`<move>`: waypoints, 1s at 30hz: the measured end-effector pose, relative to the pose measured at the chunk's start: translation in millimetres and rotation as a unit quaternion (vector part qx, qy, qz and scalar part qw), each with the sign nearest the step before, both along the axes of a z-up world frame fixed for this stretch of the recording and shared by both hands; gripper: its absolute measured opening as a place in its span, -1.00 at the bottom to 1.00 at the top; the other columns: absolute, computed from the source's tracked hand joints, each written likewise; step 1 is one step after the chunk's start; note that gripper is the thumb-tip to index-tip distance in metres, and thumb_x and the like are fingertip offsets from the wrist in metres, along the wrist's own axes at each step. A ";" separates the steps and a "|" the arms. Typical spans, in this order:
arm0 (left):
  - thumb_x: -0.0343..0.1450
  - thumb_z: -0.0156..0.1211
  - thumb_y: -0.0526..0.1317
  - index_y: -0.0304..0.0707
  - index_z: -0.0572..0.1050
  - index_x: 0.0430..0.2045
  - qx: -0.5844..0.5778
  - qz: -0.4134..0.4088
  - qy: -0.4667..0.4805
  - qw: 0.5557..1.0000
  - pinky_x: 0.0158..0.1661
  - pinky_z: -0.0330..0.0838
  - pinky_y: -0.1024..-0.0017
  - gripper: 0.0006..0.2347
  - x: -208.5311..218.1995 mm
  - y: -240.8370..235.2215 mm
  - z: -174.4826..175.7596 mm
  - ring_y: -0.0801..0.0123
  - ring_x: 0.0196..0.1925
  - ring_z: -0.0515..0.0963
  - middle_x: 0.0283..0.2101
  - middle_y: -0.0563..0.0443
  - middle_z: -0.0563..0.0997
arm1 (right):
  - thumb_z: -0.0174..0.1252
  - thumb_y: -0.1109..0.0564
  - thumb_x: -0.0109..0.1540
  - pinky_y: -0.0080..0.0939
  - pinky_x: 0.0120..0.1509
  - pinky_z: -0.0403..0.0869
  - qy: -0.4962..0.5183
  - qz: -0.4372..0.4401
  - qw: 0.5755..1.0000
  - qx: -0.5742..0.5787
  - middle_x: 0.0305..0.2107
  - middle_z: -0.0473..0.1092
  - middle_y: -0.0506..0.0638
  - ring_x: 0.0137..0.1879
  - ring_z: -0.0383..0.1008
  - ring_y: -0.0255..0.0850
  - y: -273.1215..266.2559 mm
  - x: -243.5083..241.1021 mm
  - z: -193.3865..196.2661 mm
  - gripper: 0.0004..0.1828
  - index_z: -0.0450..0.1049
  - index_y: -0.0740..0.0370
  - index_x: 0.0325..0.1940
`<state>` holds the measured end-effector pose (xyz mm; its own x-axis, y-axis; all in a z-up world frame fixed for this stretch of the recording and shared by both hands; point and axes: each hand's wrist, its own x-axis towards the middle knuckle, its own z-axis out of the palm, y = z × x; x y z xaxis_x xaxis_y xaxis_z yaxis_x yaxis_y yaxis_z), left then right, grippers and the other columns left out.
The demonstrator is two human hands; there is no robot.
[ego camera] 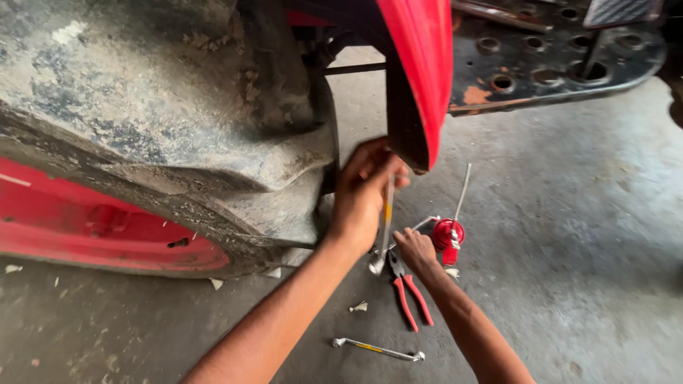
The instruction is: The person is repairing a red tractor mudguard. They use a wrench to tighten bolts on the mudguard, occasionally picking up tools from the floor. The person also uses a red grease gun to apply grease to the mudguard area.
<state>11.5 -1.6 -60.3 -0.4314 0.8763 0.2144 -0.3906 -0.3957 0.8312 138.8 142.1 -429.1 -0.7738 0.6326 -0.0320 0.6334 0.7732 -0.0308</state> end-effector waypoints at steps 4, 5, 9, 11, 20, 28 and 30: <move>0.46 0.18 -0.29 -0.36 0.48 0.04 -0.078 -0.045 -0.035 0.995 0.00 0.53 0.39 -0.73 12.4 -14.1 -19.6 0.39 -0.12 0.62 -0.20 0.06 0.58 | 0.09 0.12 0.22 -0.01 -0.18 0.53 0.001 0.026 1.000 0.016 -0.14 0.44 0.05 -0.03 0.53 -0.03 13.0 -7.7 -4.4 -0.72 0.45 0.10 0.02; 0.46 0.17 -0.28 -0.37 0.49 0.02 -0.107 -0.043 -0.037 0.993 -0.01 0.53 0.37 -0.74 13.1 -16.1 -24.2 0.37 -0.09 0.64 -0.19 0.03 0.60 | 0.10 0.13 0.17 -0.02 -0.21 0.53 0.032 0.039 0.999 0.008 -0.11 0.44 0.09 -0.03 0.52 -0.01 15.2 -8.5 -1.7 -0.67 0.44 0.15 0.03; 0.47 0.14 -0.24 -0.40 0.50 -0.05 -0.164 -0.023 -0.037 0.986 0.02 0.57 0.29 -0.76 11.7 -18.9 -35.7 0.26 -0.03 0.68 -0.13 -0.12 0.66 | 0.11 0.16 0.08 0.05 -0.12 0.49 0.170 0.059 0.984 0.005 -0.10 0.46 0.12 0.02 0.50 0.04 17.3 -22.9 28.3 -0.64 0.45 0.20 -0.03; 0.48 0.15 -0.23 -0.41 0.49 -0.09 -0.164 -0.010 -0.041 0.986 0.02 0.59 0.26 -0.78 9.5 -17.4 -37.7 0.21 -0.04 0.69 -0.12 -0.17 0.66 | 0.07 0.14 0.19 0.06 -0.05 0.47 0.237 0.003 0.968 -0.084 -0.15 0.50 0.13 0.00 0.53 0.04 11.6 -26.9 53.3 -0.73 0.46 0.22 -0.05; 0.47 0.13 -0.21 -0.37 0.38 -0.11 -0.169 0.033 -0.047 0.984 -0.05 0.62 0.19 -0.78 1.6 0.0 -34.6 0.16 -0.08 0.71 -0.12 -0.21 0.63 | -0.04 -0.02 0.37 -0.33 -0.53 0.35 0.518 -0.144 0.504 -0.676 -0.48 0.47 0.03 -0.59 0.36 -0.32 -80.0 28.8 213.3 -0.76 0.35 0.20 -0.12; 0.50 0.12 -0.23 -0.42 0.37 -0.16 -0.197 0.030 -0.039 0.979 -0.12 0.58 0.11 -0.81 24.5 11.3 -60.7 0.09 -0.14 0.67 -0.13 -0.26 0.62 | 0.05 0.06 0.35 -0.44 -0.64 0.10 0.513 -0.081 0.560 -0.645 -0.50 0.48 -0.02 -0.67 0.17 -0.46 -119.5 94.2 265.6 -0.76 0.36 0.23 0.03; 0.51 0.13 -0.28 -0.43 0.39 0.02 -0.136 0.180 0.267 0.937 0.05 0.48 0.14 -0.75 35.7 4.1 -58.5 0.10 0.07 0.57 0.04 -0.24 0.56 | 0.05 0.07 0.35 -0.43 -0.63 0.08 0.528 -0.107 0.572 -0.618 -0.51 0.47 -0.03 -0.67 0.14 -0.46 -119.6 99.3 265.8 -0.75 0.35 0.24 0.05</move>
